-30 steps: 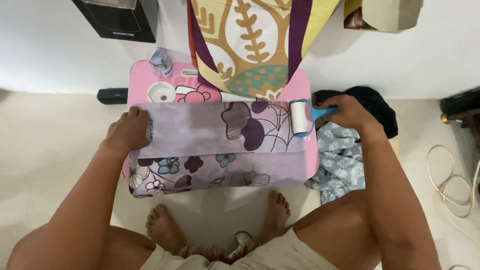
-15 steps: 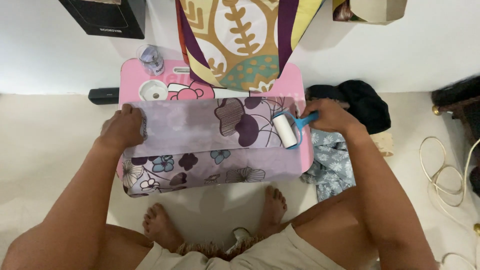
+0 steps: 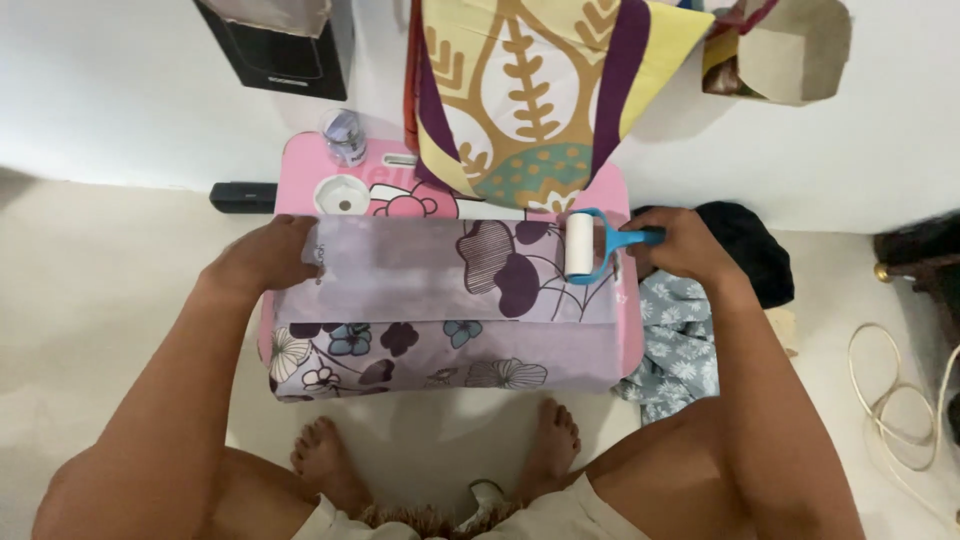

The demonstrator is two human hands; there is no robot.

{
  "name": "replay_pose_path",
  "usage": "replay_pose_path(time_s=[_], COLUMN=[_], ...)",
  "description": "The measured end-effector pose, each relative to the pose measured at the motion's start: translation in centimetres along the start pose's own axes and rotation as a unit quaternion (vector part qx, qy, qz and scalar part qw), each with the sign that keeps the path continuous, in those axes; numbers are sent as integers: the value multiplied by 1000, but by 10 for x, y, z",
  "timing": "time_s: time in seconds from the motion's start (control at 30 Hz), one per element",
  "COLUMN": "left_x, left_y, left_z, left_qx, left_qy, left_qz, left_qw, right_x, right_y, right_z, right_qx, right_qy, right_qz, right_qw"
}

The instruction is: A person sits on the floor and meticulously folds a floral patterned cloth on a small table, then cleans it using a lint roller.

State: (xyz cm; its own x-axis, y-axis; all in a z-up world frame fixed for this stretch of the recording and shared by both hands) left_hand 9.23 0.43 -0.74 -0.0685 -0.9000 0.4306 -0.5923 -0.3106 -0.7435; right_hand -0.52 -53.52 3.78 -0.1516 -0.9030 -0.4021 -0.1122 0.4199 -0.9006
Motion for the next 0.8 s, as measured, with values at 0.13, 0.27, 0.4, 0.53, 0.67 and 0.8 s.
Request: replay_pose_path(time_s=[0.13,0.27,0.4,0.53,0.67,0.8], left_x=[-23,-40,-37,-21,-14,-15], left_y=[-5,-23,-48,-61,-64,-64], left_z=[10,7,4,-6,-4,-6], left_qx=[2,36,87,114,134,144], left_qy=[-2,-29,-23,5,26,21], left_qz=[30,0,-7,-42,-20,-36], left_qw=[1000,999,996,993,990,989], right_x=[-38,-88,-170,-248,-325,-359], right_y=[20,48,78,118,154,188], right_z=[15,31,42,56,67,78], right_qx=[-25,-42,-63,-63,-80,-88], right_qy=[-18,-100,-163,-233,-257,-270], right_qz=[-46,-29,-15,-27,-24,-38], right_qw=[998,994,985,970,963,958])
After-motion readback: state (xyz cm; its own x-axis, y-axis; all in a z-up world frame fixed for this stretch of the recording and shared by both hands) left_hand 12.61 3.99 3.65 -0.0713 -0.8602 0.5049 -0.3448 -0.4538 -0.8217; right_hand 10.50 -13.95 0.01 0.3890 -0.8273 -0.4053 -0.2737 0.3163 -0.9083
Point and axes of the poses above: each hand's wrist, its own z-axis towards the middle knuckle, its own y-axis out of the palm, x = y × z, the point moved 5 cm from there along z, towards the middle knuckle, and after that the axes turned 9 degrees about -z, right-handed, at the moved point
